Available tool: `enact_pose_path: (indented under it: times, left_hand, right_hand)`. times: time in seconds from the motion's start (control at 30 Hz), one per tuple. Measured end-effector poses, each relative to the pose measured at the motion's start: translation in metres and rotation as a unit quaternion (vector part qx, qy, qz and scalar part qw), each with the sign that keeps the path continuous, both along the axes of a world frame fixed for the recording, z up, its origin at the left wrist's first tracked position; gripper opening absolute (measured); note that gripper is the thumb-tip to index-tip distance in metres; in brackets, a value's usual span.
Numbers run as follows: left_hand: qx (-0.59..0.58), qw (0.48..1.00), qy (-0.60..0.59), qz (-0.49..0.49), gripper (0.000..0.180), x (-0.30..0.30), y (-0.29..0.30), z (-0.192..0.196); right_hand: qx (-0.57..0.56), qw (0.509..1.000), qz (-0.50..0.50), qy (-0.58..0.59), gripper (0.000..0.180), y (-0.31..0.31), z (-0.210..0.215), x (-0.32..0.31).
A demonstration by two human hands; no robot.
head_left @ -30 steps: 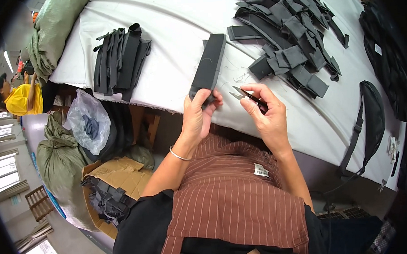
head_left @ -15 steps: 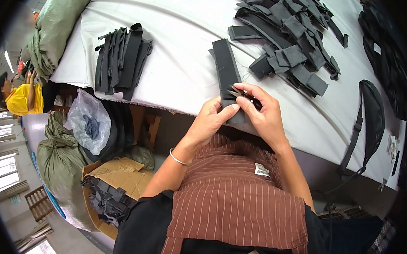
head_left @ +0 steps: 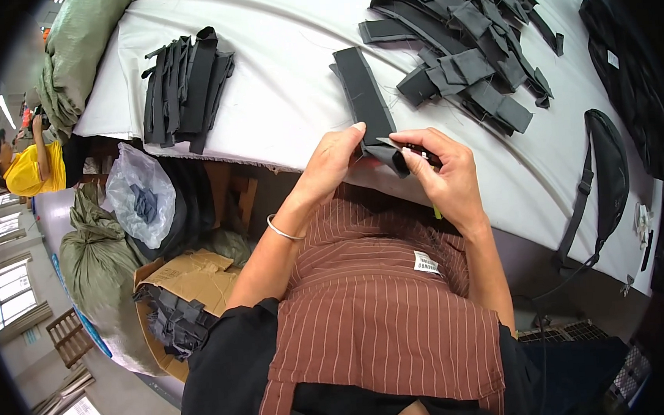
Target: Trimming excess threads from black fabric pouch components using small snips.
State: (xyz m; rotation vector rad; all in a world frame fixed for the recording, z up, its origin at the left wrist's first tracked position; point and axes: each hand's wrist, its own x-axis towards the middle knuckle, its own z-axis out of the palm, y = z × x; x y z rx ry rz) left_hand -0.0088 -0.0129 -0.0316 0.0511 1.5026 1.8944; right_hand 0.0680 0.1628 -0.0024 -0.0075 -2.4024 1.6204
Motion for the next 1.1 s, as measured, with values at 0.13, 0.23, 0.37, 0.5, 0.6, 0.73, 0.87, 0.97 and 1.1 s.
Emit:
enact_pose_path:
  times: [0.13,0.23,0.37,0.5,0.6,0.73,0.87,0.97,1.1]
  left_hand:
    - [-0.09,0.982,0.161,-0.034,0.049,0.0,-0.003,-0.008]
    - [-0.091,0.985,0.145,-0.03,0.049,0.001,0.0,-0.011]
    - [-0.054,0.997,0.06,-0.017,0.045,0.004,0.001,-0.008]
    - [-0.006,0.996,0.073,-0.043,0.037,0.017,0.005,0.001]
    - [0.012,0.995,0.025,-0.1,0.021,0.015,-0.003,-0.001]
    - [0.137,0.984,-0.117,-0.004,0.039,0.007,0.003,0.005]
    - [0.008,0.997,-0.037,-0.06,0.036,0.002,0.007,0.014]
    - [-0.028,0.997,0.032,-0.07,0.032,0.002,0.012,0.008]
    - [0.03,0.999,-0.027,-0.021,0.025,0.003,0.01,0.0]
  right_hand:
    - [-0.011,0.997,0.019,-0.079,0.032,0.0,0.008,0.004]
    - [-0.099,0.995,0.024,0.006,0.046,0.002,0.002,0.007]
    - [-0.072,0.997,0.01,-0.003,0.042,-0.003,0.005,0.005]
    - [-0.095,0.991,-0.054,-0.08,0.013,0.0,-0.014,-0.009]
    - [-0.177,0.98,-0.058,-0.072,0.013,-0.002,-0.026,-0.014]
    - [-0.192,0.975,-0.029,-0.108,0.012,-0.003,-0.02,-0.015]
    - [-0.204,0.969,-0.009,-0.139,0.011,-0.002,-0.024,-0.014]
    - [-0.182,0.975,-0.032,-0.125,0.012,-0.004,-0.023,-0.015]
    - [-0.071,0.99,-0.087,-0.084,0.02,-0.002,-0.001,-0.007]
